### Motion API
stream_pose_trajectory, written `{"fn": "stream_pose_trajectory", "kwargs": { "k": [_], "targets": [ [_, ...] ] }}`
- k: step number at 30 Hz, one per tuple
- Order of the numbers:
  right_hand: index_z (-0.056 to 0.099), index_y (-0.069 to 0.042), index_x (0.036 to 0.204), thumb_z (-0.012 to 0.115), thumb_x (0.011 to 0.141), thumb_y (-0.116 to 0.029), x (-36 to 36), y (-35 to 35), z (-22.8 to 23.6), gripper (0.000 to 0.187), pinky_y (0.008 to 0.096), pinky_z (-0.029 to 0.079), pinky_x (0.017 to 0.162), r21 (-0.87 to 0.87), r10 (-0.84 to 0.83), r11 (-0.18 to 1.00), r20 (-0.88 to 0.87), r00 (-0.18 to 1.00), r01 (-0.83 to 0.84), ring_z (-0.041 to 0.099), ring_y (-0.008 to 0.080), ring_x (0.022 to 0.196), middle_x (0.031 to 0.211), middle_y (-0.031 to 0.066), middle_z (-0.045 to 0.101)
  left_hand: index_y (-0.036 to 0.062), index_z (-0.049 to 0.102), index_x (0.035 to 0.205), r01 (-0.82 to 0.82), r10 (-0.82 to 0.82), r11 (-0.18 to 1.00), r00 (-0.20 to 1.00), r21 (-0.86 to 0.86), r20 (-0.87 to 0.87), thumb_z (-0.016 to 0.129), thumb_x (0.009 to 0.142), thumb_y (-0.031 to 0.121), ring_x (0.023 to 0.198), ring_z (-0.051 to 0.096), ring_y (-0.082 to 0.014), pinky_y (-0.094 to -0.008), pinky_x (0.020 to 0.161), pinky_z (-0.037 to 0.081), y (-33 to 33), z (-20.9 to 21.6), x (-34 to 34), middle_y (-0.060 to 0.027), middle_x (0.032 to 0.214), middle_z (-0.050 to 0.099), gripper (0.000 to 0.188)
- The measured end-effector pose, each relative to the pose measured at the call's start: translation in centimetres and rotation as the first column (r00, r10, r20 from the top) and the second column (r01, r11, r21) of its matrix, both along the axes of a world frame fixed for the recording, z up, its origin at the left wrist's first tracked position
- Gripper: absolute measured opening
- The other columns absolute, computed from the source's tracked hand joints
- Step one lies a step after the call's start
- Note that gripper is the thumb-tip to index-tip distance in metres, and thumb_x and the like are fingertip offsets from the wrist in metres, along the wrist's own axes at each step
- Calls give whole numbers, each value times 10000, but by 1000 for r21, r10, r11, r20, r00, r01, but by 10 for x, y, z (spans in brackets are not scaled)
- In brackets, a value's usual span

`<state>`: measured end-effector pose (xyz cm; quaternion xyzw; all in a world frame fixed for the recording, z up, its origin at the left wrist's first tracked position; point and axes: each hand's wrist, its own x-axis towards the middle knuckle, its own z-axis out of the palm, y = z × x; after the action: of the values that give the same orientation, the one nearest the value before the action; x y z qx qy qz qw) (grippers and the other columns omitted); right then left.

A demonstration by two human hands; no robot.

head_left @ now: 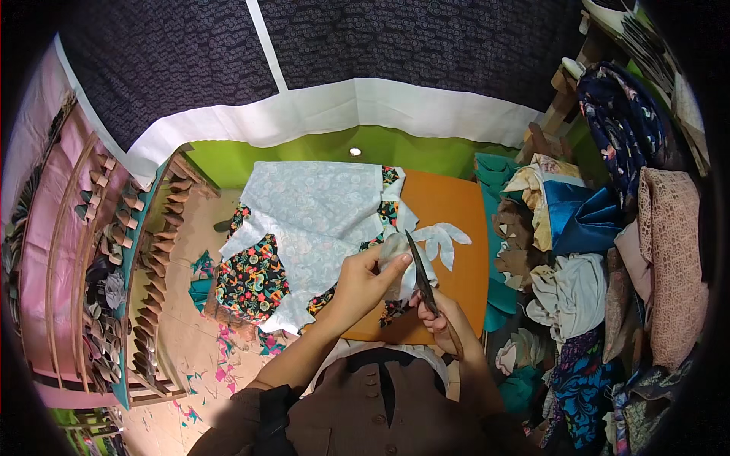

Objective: Cut pieces of floral patterned fabric using scissors.

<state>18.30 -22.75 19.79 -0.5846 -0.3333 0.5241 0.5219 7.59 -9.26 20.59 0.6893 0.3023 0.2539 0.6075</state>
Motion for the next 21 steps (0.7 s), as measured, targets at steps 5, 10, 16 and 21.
{"fn": "stream_pose_trajectory", "kwargs": {
  "k": [5,10,16,21],
  "targets": [
    [443,8,905,477,497,-772,2,-3,-2,881,149,198,455,-31,16,999,2,1000,-15,267,7,522,640,-52,301,9,600,865,0,0,999,1000,-34,-6,595,802,218,630,448,-26,-194,547,373,2,1,0,36,692,549,219],
    [432,5,928,461,475,-793,1,-1,-9,918,152,193,442,37,8,999,-5,1000,-8,261,2,514,650,-52,304,3,597,830,2,-1,996,1000,-87,20,594,799,247,583,445,-30,-199,504,367,0,0,2,15,640,542,247],
    [429,-24,908,446,493,-800,4,-3,-7,880,145,197,447,30,16,999,-21,1000,-16,262,2,511,651,-55,298,4,597,815,35,-39,992,999,-118,-34,608,791,230,593,437,-19,-185,505,354,-2,15,4,43,663,539,227],
    [429,-21,900,446,536,-785,4,-2,1,846,144,200,445,-58,34,997,-155,987,-43,260,2,503,643,-57,296,-2,591,787,25,-23,996,999,-88,24,610,789,225,575,433,-17,-186,489,350,-1,0,4,44,656,540,228]
  ]
}}
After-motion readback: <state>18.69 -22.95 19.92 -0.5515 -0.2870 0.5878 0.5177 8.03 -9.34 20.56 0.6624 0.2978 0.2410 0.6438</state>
